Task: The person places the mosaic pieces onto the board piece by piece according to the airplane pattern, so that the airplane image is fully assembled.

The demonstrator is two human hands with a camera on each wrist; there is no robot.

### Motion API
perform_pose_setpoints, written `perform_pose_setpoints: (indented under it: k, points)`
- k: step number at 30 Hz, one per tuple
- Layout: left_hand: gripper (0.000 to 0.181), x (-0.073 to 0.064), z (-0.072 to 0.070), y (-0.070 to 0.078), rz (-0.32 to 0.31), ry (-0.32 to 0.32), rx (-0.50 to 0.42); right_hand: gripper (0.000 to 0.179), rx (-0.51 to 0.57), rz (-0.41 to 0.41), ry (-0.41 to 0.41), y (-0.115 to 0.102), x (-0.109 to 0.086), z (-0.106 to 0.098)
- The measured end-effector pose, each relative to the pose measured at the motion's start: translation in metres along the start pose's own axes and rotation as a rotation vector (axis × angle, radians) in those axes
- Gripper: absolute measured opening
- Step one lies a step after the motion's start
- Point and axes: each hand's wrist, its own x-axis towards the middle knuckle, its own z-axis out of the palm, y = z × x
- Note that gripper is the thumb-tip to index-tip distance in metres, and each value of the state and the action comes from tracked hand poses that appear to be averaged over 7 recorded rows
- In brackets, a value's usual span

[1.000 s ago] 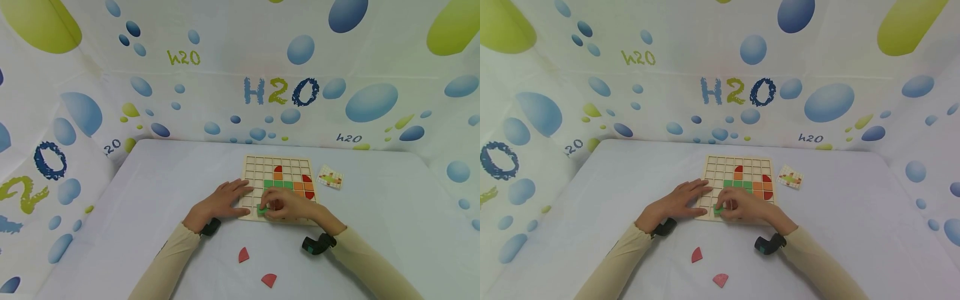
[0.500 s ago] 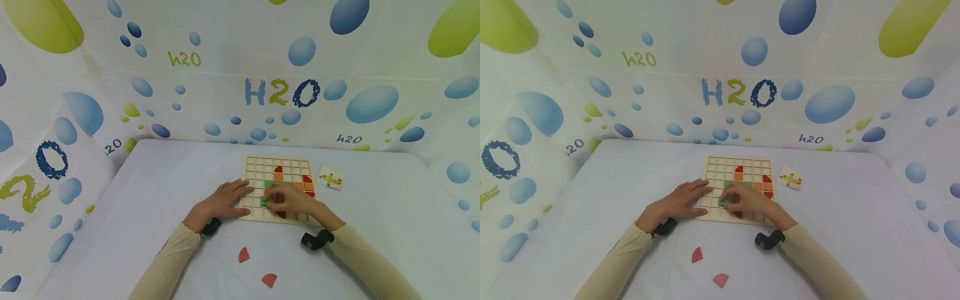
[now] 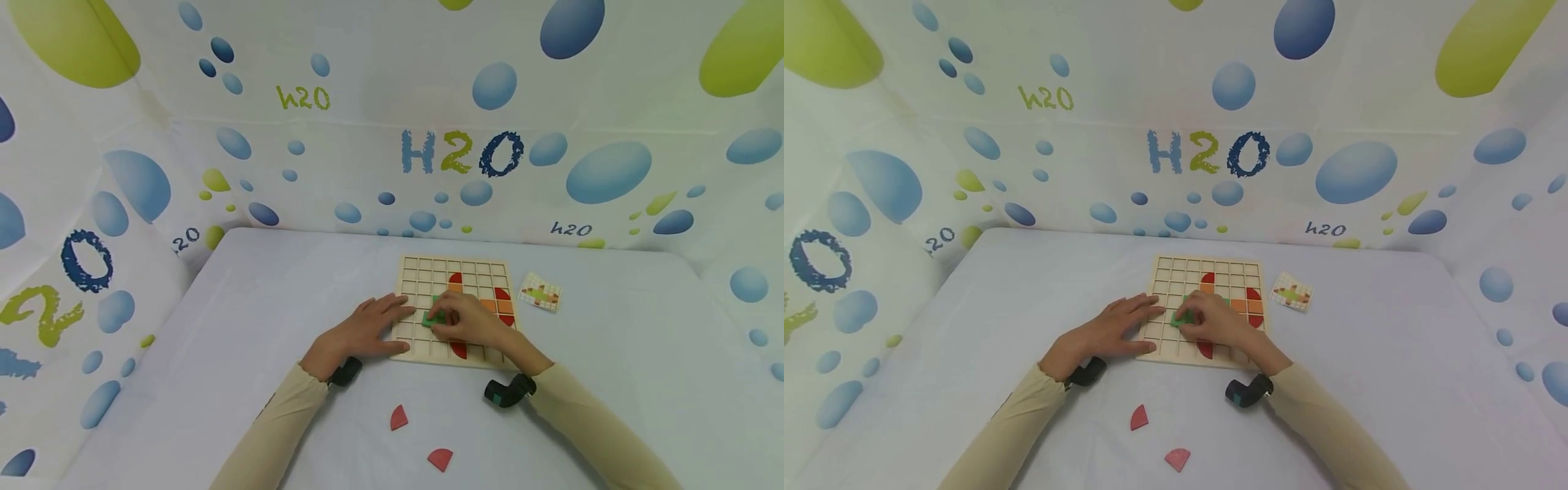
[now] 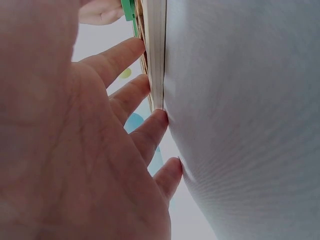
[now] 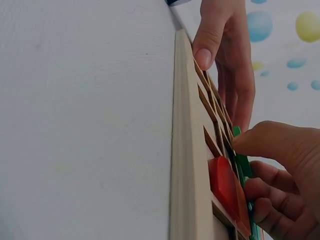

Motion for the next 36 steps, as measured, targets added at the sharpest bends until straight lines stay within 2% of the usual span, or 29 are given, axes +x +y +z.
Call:
perform_pose_setpoints:
  k: [8, 13, 24, 36]
  points:
    - [0.066, 0.0, 0.001, -0.001, 0.014, 0.008, 0.006, 0.006, -0.028, -0.002, 0.069, 0.0, 0.003, 0.007]
    - [0.066, 0.0, 0.001, -0.001, 0.004, 0.003, 0.003, 0.009, -0.035, 0.023, 0.084, -0.002, 0.004, 0.011]
    - [0.066, 0.001, 0.002, -0.001, 0.012, 0.002, 0.021, 0.01, -0.058, 0.073, 0.086, -0.005, 0.004, 0.014]
    - [0.066, -0.001, 0.001, 0.0, 0.006, -0.003, 0.008, 0.014, -0.075, 0.044, 0.063, -0.005, -0.001, 0.016]
